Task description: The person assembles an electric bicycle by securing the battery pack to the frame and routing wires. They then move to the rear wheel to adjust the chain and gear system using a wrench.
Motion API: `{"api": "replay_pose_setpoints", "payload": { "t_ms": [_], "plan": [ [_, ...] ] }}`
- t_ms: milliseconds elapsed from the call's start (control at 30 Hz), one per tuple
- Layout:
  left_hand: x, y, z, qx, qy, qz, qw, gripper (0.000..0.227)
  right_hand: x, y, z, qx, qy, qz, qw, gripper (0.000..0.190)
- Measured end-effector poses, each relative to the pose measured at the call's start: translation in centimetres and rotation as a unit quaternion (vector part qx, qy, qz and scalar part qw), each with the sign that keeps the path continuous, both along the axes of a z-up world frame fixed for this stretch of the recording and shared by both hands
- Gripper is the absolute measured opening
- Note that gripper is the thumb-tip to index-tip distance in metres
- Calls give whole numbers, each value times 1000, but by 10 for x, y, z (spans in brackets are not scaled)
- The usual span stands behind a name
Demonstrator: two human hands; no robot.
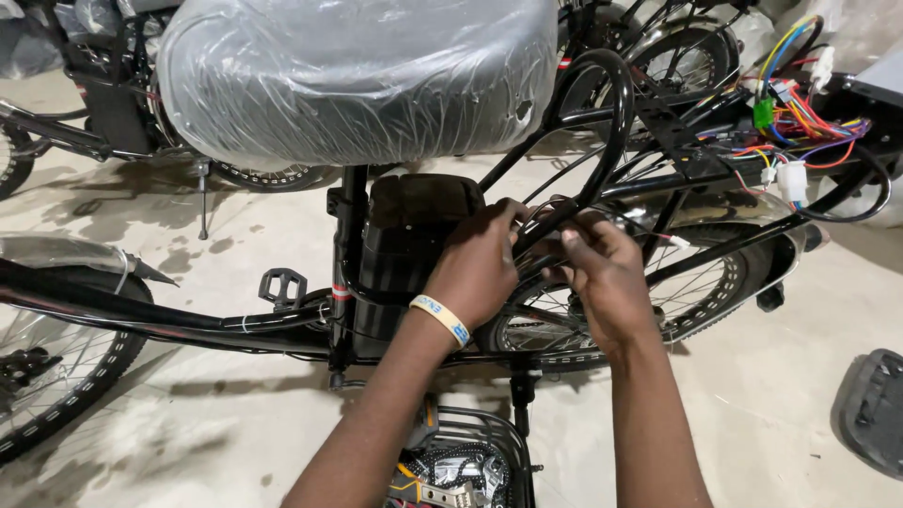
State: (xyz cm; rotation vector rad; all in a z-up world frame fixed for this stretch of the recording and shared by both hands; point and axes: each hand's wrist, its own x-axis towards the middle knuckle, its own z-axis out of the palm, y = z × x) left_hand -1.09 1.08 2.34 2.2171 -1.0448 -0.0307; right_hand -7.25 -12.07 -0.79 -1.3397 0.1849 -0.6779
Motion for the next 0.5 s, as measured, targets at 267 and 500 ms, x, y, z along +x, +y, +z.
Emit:
{"api": "replay_pose_setpoints", "payload": {
  "t_ms": [267,500],
  "plan": [
    [2,-8,8,12,25,45,999,45,10,-1,-2,136,-74,103,983,36],
    [2,-9,2,-63,189,120,973,80,13,-7,-6,85,-69,73,991,49]
  ]
}}
